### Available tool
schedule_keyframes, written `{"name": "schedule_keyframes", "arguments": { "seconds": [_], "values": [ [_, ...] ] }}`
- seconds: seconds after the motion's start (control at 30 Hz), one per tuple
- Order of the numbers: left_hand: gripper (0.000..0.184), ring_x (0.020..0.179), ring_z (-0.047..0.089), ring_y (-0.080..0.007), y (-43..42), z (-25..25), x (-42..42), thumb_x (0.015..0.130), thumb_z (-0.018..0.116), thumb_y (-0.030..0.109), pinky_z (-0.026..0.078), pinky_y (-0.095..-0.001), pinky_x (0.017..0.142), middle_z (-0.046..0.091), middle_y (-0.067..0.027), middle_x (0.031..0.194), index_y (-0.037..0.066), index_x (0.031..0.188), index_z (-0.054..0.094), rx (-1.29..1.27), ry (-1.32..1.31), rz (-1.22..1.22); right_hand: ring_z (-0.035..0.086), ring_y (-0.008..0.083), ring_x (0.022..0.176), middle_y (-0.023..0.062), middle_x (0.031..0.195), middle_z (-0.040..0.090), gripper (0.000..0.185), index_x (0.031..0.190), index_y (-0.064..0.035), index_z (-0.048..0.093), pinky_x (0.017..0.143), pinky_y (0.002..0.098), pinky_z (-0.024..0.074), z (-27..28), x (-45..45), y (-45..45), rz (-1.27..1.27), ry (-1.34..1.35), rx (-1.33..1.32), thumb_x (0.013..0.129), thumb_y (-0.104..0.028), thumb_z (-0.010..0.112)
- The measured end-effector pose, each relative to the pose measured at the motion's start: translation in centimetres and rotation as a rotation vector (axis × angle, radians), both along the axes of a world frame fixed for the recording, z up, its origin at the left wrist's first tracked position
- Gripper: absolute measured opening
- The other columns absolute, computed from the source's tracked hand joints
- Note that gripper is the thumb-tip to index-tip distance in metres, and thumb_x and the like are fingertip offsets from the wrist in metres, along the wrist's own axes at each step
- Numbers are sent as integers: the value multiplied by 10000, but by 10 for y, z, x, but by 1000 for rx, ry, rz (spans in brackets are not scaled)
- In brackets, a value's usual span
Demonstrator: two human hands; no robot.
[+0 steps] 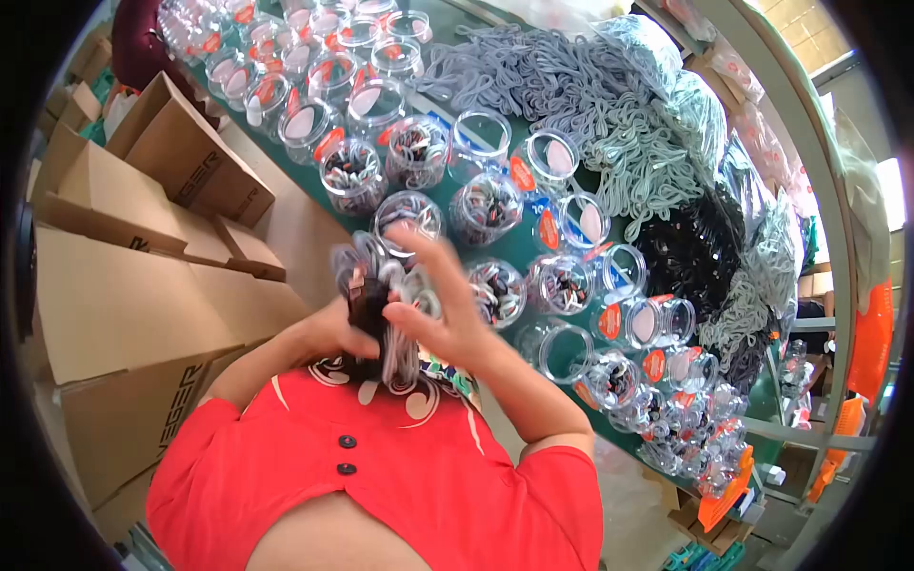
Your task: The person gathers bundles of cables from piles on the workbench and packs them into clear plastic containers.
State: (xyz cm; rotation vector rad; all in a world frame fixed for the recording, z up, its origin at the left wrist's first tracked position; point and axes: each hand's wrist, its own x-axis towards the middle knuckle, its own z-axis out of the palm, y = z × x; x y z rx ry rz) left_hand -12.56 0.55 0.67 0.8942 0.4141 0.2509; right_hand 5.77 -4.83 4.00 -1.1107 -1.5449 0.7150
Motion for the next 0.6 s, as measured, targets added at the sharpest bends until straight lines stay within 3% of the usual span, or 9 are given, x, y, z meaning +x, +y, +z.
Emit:
{"name": "schedule_keyframes", "arguments": {
  "seconds": [0.03,0.1,0.23,0.27,0.3,0.33,0.37,0.43,0.6],
  "values": [
    [738,1096,520,-188,4,-1,0,518,764,13,442,-349,934,546,-49,1122,62,1189,463,-32,140,-80,576,218,1001,132,1130,585,410,1193,2,503,884,322,430,-4,-3,2,141,231,-118,812,-106,609],
    [737,1050,550,-189,12,5,2,532,777,45,458,-345,913,549,-52,1122,55,1199,462,-224,95,4,543,250,1096,184,1177,565,393,1205,6,487,940,355,401,-11,5,26,206,112,-21,841,-135,528],
    [776,990,596,-251,27,4,7,575,789,111,499,-380,865,579,-107,1074,46,1255,419,-366,71,125,540,243,1132,157,1222,561,440,1245,6,467,958,354,400,13,27,67,425,-73,-381,835,-139,537],
    [847,1003,592,-281,30,5,9,587,779,123,505,-416,853,581,-137,1063,47,1313,350,-385,-53,170,526,238,1146,134,1225,561,486,1280,-26,456,967,345,389,7,39,86,466,-140,-251,829,-173,563],
    [852,1187,492,-338,35,-2,-2,612,743,49,436,-490,966,495,-148,1255,64,1357,331,-471,-113,127,517,237,1155,132,1225,559,479,1281,-57,473,964,338,387,2,53,110,412,-142,-108,832,-187,579],
    [859,1191,484,-349,40,-9,-8,607,751,44,441,-502,955,489,-153,1262,64,1356,331,-473,-150,153,529,214,1138,118,1217,566,444,1269,-75,495,949,336,398,7,71,135,244,-162,-277,841,-170,570],
    [866,1195,477,-360,45,-14,-13,603,760,38,446,-515,944,483,-158,1270,64,1354,330,-476,-186,178,539,230,1131,124,1211,570,404,1244,-90,517,947,339,404,4,95,175,114,-212,-184,842,-115,552],
    [870,1128,523,-362,56,-10,-27,573,782,50,470,-510,914,516,-206,1204,65,1332,357,-504,-176,289,520,274,1145,139,1227,551,393,1233,-139,533,946,361,415,-24,148,241,-94,-753,-100,842,-111,562],
    [843,919,598,-314,87,-16,-60,549,792,200,536,-437,777,547,-156,1031,45,1271,386,-413,-176,570,371,306,1280,120,1390,396,480,1244,-253,519,987,443,379,-121,226,346,-12,-1477,-209,797,-84,569]
  ]
}}
